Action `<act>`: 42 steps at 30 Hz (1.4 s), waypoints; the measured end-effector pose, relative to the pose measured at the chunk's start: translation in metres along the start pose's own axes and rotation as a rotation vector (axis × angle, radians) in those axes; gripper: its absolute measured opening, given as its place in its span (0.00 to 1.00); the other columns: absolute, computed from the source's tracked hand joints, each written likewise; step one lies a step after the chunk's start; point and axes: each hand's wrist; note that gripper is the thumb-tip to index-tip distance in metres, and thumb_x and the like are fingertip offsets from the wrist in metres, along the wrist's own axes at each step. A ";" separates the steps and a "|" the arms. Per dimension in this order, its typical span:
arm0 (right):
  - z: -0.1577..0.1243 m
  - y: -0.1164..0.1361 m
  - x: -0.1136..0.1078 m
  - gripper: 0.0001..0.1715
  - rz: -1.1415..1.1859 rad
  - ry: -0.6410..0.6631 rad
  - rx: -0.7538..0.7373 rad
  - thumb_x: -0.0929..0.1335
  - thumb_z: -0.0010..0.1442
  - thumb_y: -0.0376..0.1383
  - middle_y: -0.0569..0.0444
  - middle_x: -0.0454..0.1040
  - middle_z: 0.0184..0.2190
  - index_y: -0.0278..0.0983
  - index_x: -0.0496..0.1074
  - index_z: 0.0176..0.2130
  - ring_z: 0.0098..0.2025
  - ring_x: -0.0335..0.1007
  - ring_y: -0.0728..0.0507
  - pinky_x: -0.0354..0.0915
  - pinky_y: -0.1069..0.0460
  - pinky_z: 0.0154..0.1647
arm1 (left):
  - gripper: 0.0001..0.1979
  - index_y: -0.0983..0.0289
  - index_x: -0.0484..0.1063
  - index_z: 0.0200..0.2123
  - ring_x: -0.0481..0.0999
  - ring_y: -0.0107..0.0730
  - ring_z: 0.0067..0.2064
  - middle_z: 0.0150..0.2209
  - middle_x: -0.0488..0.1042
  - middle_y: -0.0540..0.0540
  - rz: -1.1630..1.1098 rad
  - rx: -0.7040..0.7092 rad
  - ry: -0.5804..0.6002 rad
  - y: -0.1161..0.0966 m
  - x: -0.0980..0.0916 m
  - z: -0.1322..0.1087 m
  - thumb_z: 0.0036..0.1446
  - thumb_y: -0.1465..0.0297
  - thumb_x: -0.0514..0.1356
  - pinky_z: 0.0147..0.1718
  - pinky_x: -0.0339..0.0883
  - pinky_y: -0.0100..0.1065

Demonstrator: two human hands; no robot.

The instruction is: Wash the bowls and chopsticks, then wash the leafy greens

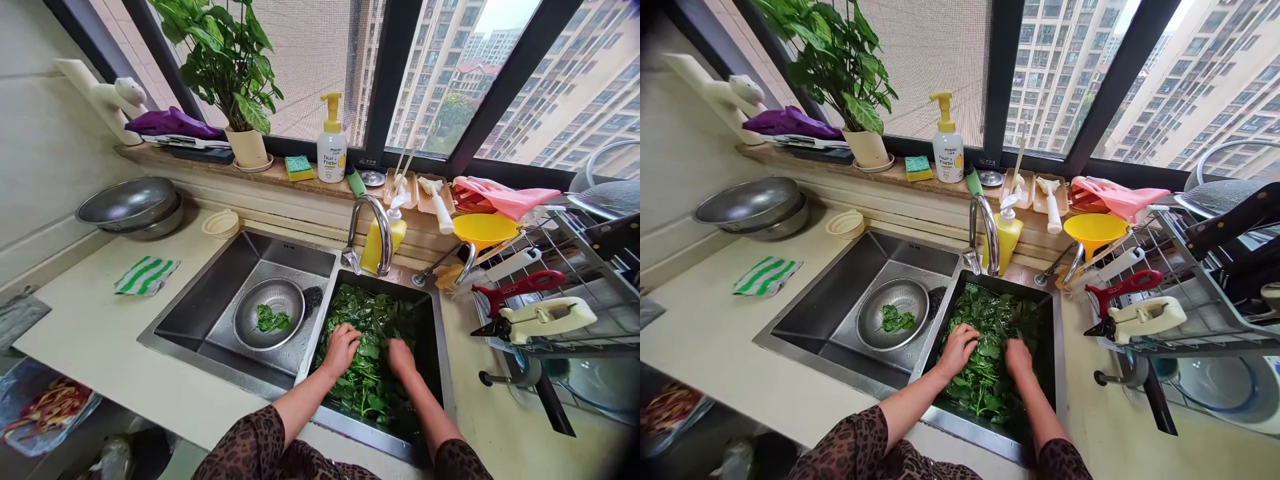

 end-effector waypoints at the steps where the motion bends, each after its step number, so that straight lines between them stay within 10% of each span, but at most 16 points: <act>1: 0.000 0.003 -0.012 0.16 0.025 -0.030 -0.022 0.61 0.57 0.27 0.43 0.78 0.34 0.36 0.76 0.35 0.37 0.75 0.41 0.61 0.52 0.34 | 0.13 0.60 0.75 0.45 0.69 0.40 0.46 0.43 0.73 0.57 -0.018 0.070 -0.004 -0.002 -0.001 0.000 0.56 0.73 0.60 0.46 0.63 0.42; 5: -0.005 0.025 -0.049 0.10 0.449 -0.039 -0.278 0.64 0.56 0.33 0.52 0.77 0.30 0.37 0.75 0.35 0.34 0.73 0.45 0.62 0.53 0.35 | 0.31 0.57 0.61 0.60 0.66 0.43 0.53 0.52 0.70 0.57 -0.085 0.212 0.025 -0.007 -0.001 -0.001 0.52 0.71 0.63 0.52 0.59 0.46; 8: -0.008 0.030 -0.049 0.16 0.838 -0.009 -0.335 0.64 0.57 0.41 0.52 0.78 0.33 0.37 0.75 0.40 0.32 0.73 0.44 0.65 0.52 0.32 | 0.26 0.57 0.62 0.59 0.69 0.40 0.51 0.49 0.74 0.57 -0.123 0.122 -0.006 -0.005 -0.002 0.000 0.56 0.75 0.56 0.52 0.58 0.46; 12: 0.000 0.007 -0.026 0.13 0.504 -0.130 -0.050 0.63 0.58 0.36 0.50 0.78 0.37 0.38 0.76 0.39 0.39 0.74 0.42 0.64 0.51 0.39 | 0.17 0.62 0.71 0.46 0.75 0.35 0.40 0.33 0.78 0.53 -0.260 -0.091 -0.171 0.002 -0.007 0.007 0.58 0.77 0.48 0.44 0.63 0.38; 16: 0.000 -0.010 0.002 0.09 0.228 0.033 0.029 0.66 0.54 0.32 0.47 0.78 0.36 0.39 0.77 0.34 0.42 0.74 0.39 0.62 0.50 0.38 | 0.14 0.63 0.70 0.42 0.73 0.31 0.30 0.27 0.74 0.50 -0.317 -0.226 -0.301 0.006 -0.008 0.010 0.61 0.71 0.46 0.35 0.64 0.32; 24: 0.001 -0.003 0.037 0.09 0.197 0.114 0.077 0.65 0.56 0.31 0.44 0.78 0.35 0.36 0.76 0.33 0.40 0.74 0.40 0.61 0.51 0.36 | 0.08 0.62 0.72 0.37 0.72 0.31 0.30 0.28 0.73 0.49 -0.269 -0.249 -0.236 0.000 -0.011 0.009 0.52 0.70 0.58 0.34 0.63 0.31; 29: 0.013 -0.006 0.044 0.14 0.236 0.089 0.095 0.66 0.57 0.36 0.45 0.77 0.39 0.35 0.72 0.44 0.42 0.73 0.41 0.61 0.52 0.38 | 0.09 0.63 0.75 0.33 0.75 0.33 0.37 0.34 0.77 0.55 -0.307 -0.165 -0.240 0.002 -0.009 0.011 0.56 0.71 0.54 0.40 0.65 0.34; 42: 0.007 0.002 0.019 0.09 0.428 0.209 0.041 0.67 0.50 0.32 0.46 0.74 0.25 0.35 0.68 0.20 0.33 0.71 0.42 0.61 0.50 0.35 | 0.07 0.63 0.79 0.32 0.76 0.36 0.36 0.32 0.78 0.55 -0.348 -0.147 -0.160 0.002 -0.009 0.011 0.52 0.71 0.59 0.40 0.66 0.36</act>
Point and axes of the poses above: each hand's wrist, its own z-axis towards the middle knuckle, its own x-axis out of the palm, y = z × x
